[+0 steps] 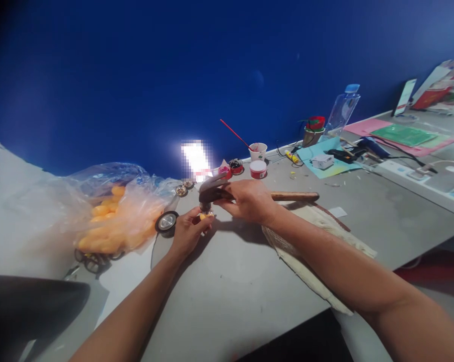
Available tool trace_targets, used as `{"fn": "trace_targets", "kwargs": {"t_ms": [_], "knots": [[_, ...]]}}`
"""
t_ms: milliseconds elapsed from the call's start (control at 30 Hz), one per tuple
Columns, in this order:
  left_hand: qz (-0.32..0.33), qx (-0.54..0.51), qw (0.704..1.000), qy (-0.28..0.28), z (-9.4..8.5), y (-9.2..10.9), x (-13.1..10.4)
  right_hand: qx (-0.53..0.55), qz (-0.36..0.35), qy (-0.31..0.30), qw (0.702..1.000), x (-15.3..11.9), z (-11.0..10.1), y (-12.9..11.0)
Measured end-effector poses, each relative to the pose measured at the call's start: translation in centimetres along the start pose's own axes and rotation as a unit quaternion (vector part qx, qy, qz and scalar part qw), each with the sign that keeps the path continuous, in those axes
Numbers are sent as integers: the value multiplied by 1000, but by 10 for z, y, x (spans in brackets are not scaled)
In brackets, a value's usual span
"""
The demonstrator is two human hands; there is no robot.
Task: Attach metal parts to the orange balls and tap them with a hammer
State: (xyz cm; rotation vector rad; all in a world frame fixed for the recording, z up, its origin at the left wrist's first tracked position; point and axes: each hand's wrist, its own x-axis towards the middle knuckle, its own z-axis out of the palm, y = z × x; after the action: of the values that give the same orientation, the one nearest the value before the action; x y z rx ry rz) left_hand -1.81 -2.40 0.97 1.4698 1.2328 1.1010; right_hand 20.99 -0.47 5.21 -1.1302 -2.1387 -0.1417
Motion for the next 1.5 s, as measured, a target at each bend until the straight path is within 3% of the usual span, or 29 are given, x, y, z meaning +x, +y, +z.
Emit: {"fn": "trace_targets", "kwargs": {"t_ms": [467,633,800,933,1100,1267,1500], "knots": [[15,19,1000,-11,-1,-1,0,-8,2,-42,999,-1,1,-2],[8,10,1000,-12,-1,-2,0,-10,-5,-10,1000,-1,2,-1],[3,17,1000,-12,0,0,0,-8,-12,-33,999,-1,2,-1],[1,18,1000,-15,0,1,0,-9,-16,-2,1000,-1,-1,-2],[-2,15,1000,-13,0,2,-1,-10,-7,-33,999,0,0,-1],[-4,11,1000,-13,1,1,-1,-5,-1,-7,1000,-1,2,1],[-1,12,1000,-14,1,2,-1,-10,-14,-25,1000,-1,1,0]]}}
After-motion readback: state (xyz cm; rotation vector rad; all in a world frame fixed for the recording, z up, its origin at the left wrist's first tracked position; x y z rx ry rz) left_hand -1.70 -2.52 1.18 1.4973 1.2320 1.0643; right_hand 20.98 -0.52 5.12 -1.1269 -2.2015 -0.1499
